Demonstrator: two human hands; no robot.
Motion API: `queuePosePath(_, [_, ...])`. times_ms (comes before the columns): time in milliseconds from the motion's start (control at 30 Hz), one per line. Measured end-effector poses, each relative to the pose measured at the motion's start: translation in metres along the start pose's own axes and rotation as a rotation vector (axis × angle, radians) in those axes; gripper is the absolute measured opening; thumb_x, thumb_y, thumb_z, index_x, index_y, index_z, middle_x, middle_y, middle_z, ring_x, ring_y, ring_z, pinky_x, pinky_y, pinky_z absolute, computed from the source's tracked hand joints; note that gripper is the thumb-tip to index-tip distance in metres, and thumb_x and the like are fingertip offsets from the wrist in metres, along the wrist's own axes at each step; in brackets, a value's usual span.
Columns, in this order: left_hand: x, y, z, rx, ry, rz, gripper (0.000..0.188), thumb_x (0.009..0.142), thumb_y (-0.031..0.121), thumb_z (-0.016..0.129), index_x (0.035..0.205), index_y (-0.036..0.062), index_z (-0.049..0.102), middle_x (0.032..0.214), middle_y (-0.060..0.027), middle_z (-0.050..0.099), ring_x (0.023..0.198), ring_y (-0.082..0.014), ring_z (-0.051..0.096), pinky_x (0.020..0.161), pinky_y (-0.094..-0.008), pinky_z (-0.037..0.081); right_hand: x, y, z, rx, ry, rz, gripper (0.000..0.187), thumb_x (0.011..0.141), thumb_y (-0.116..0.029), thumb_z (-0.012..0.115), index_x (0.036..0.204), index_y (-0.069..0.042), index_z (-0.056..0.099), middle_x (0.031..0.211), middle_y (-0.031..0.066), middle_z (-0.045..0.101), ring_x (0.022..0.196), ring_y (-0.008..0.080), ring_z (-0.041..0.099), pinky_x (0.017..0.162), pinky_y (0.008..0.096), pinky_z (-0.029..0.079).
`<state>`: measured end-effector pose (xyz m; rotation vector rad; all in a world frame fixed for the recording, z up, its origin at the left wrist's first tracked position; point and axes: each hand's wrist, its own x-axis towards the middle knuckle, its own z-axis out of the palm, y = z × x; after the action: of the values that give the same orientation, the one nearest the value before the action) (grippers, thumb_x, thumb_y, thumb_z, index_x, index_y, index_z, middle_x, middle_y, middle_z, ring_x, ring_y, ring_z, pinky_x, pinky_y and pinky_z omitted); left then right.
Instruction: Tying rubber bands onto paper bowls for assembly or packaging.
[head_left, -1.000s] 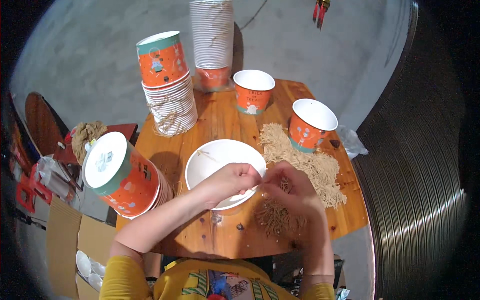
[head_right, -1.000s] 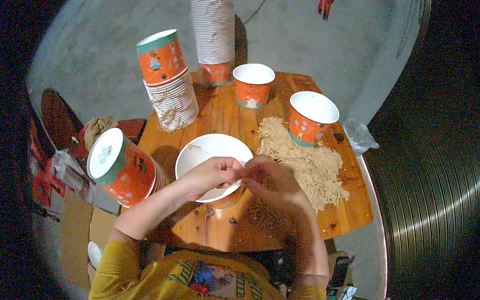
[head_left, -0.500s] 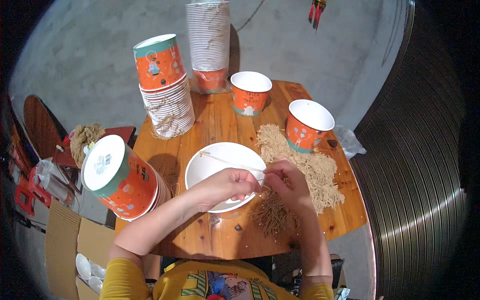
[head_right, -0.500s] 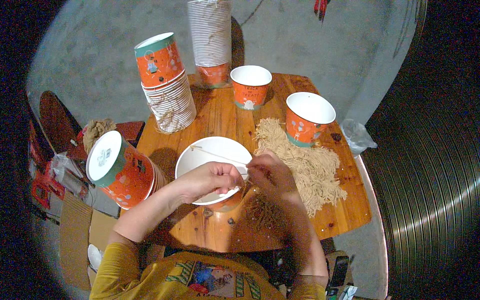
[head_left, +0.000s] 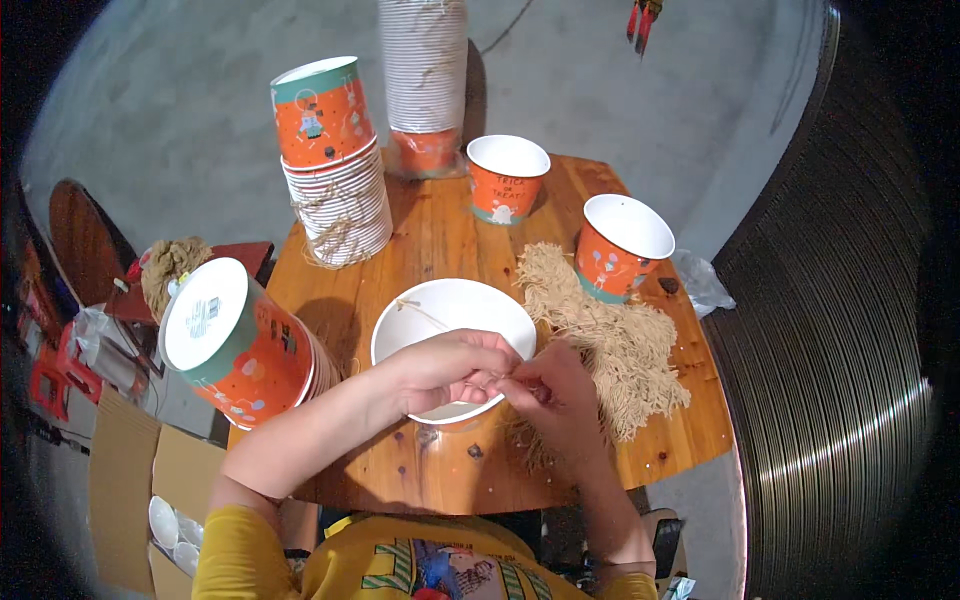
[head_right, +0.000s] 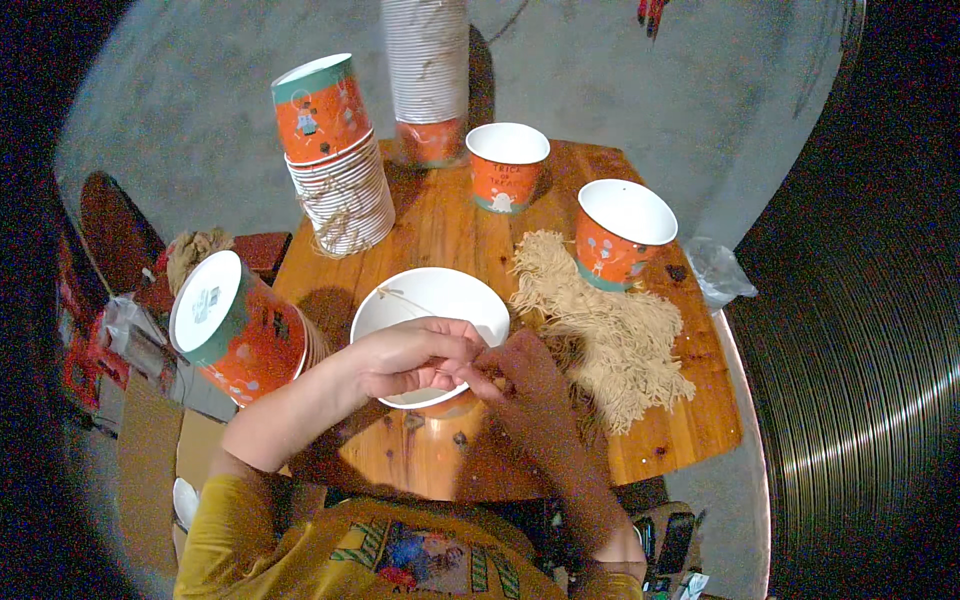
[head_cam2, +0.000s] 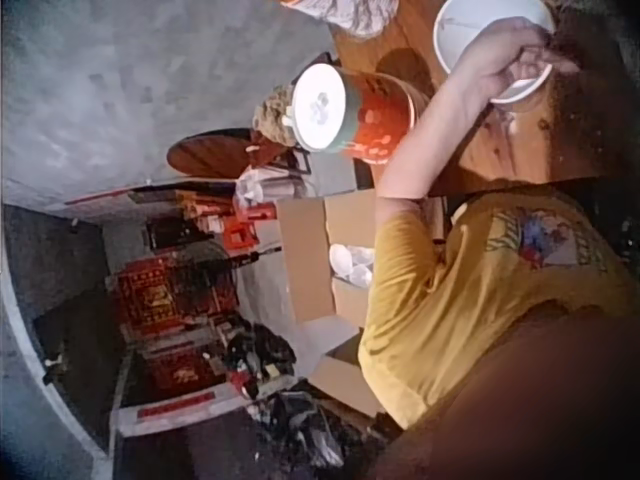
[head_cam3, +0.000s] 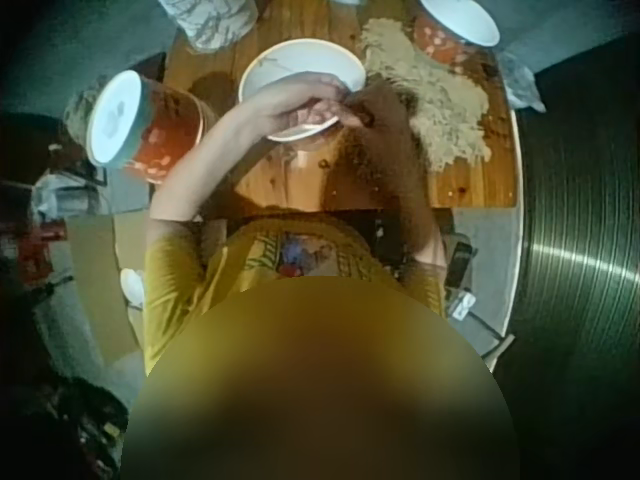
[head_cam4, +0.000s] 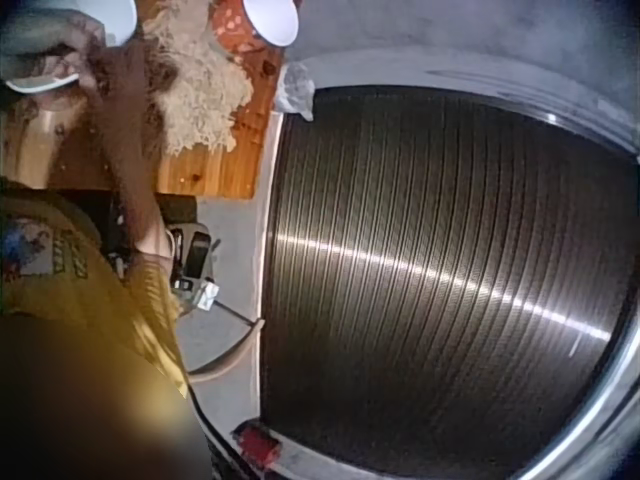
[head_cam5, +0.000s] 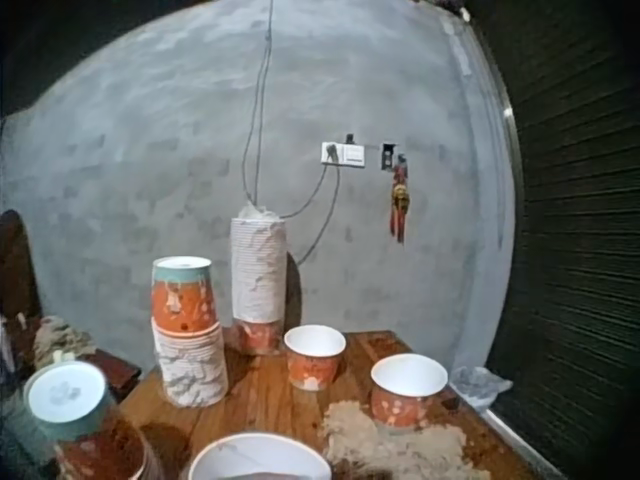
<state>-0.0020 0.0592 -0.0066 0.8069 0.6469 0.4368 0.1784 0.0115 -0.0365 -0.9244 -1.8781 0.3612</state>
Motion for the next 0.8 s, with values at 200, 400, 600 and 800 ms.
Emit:
queuePosePath(200, [0.001, -0.003, 0.000, -0.020, 0.053, 0.033, 0.009, 0.085, -0.003, 0.053, 0.092, 0.0024, 0.055, 0.078, -0.0034, 0.061, 0.059, -0.0087, 0.059, 0.053, -0.0157, 0.047, -0.006, -0.006, -0.001, -0.012, -0.052, 0.167, 0.012, 0.076, -0.009, 0.072, 0.084, -0.006, 0.064, 0.077, 0.0044, 0.052, 0.072, 0.0179, 0.054, 0.066, 0.0293, 0.044])
queuePosePath(400, [0.001, -0.003, -0.006, 0.083, 0.035, 0.141, 0.013, 0.084, -0.003, 0.060, 0.092, 0.0034, 0.052, 0.087, -0.0022, 0.058, 0.074, -0.0099, 0.059, 0.065, -0.0198, 0.051, -0.008, 0.005, -0.009, 0.135, 0.060, 0.407, 0.012, 0.081, -0.007, 0.067, 0.091, -0.004, 0.062, 0.086, 0.0047, 0.055, 0.073, 0.0136, 0.054, 0.067, 0.0240, 0.044])
queuePosePath(600, [0.000, -0.009, 0.000, 0.342, 0.115, 0.292, 0.018, 0.083, -0.004, 0.060, 0.095, 0.0048, 0.050, 0.084, -0.0022, 0.055, 0.076, -0.0114, 0.056, 0.069, -0.0233, 0.049, -0.001, 0.003, -0.011, 0.065, -0.075, 0.205, 0.010, 0.081, -0.006, 0.066, 0.089, -0.003, 0.061, 0.080, 0.0022, 0.051, 0.070, 0.0106, 0.050, 0.063, 0.0239, 0.041])
queuePosePath(800, [-0.002, -0.005, -0.002, 0.419, 0.099, 0.285, 0.018, 0.083, -0.003, 0.060, 0.096, 0.0041, 0.050, 0.083, -0.0027, 0.055, 0.076, -0.0119, 0.055, 0.070, -0.0247, 0.048, 0.002, 0.000, -0.012, 0.082, -0.071, 0.274, 0.008, 0.080, -0.006, 0.067, 0.084, -0.002, 0.061, 0.078, 0.0024, 0.050, 0.068, 0.0105, 0.049, 0.061, 0.0237, 0.040])
